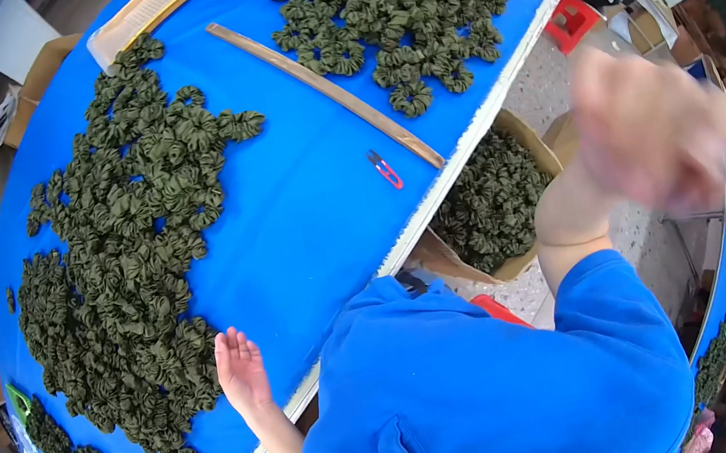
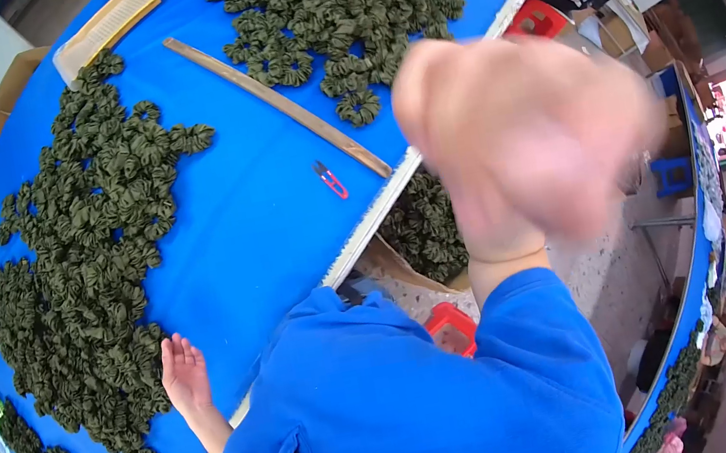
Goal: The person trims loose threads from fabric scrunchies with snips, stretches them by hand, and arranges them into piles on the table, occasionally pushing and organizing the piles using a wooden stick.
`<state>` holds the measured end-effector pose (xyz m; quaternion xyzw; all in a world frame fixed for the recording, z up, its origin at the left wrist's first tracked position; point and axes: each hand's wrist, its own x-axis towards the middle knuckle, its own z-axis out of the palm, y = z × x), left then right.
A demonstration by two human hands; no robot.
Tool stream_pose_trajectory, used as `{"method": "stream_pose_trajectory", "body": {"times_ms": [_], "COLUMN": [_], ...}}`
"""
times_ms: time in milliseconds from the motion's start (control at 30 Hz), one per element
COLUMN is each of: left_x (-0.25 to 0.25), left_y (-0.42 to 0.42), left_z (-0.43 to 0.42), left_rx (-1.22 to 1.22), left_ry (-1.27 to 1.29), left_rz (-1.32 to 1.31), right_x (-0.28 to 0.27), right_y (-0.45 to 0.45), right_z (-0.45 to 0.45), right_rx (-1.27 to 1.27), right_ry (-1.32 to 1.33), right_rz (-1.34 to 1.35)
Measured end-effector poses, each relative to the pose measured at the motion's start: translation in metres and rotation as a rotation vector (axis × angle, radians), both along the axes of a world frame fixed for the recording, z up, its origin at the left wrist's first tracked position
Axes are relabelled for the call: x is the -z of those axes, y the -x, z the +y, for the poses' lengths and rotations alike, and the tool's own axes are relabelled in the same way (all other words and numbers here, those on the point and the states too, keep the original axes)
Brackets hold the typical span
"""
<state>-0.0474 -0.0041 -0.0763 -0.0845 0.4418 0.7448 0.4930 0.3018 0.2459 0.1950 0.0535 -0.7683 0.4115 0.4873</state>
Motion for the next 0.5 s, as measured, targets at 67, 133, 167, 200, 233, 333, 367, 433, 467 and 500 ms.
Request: {"method": "stream_pose_trajectory", "body": {"times_ms": [67, 133, 167, 200, 233, 333, 367, 433, 467, 500], "left_x": [0.006, 0.005, 0.005, 0.008, 0.009, 0.003, 0.004, 0.004, 0.008, 0.007], "left_y": [0.006, 0.004, 0.003, 0.003, 0.003, 0.001, 0.004, 0.003, 0.003, 0.007], "left_z": [-0.002, 0.000, 0.002, 0.000, -0.002, -0.010, -0.015, -0.019, -0.018, -0.026], "left_rx": [0.000, 0.035, 0.065, 0.073, 0.080, 0.015, -0.011, -0.037, -0.064, -0.081], "left_ry": [0.018, -0.034, -0.111, -0.142, -0.168, -0.066, -0.041, -0.067, -0.071, -0.055], "left_rz": [-0.022, -0.037, -0.064, -0.094, -0.121, -0.124, -0.104, -0.084, -0.101, -0.114], "right_x": [0.017, 0.040, 0.049, 0.052, 0.056, 0.065, 0.059, 0.060, 0.055, 0.054], "right_y": [-0.005, 0.002, 0.011, 0.027, 0.033, 0.032, 0.034, 0.050, 0.062, 0.066], "right_z": [-0.003, -0.003, -0.002, -0.001, -0.008, -0.010, -0.021, -0.024, -0.031, -0.027], "right_rx": [0.018, 0.010, -0.011, -0.047, -0.097, -0.255, -0.302, -0.388, -0.429, -0.455], "right_ry": [0.054, 0.118, 0.144, 0.158, 0.180, 0.240, 0.259, 0.268, 0.256, 0.260], "right_rz": [0.031, 0.111, 0.162, 0.196, 0.227, 0.284, 0.291, 0.292, 0.291, 0.300]}}
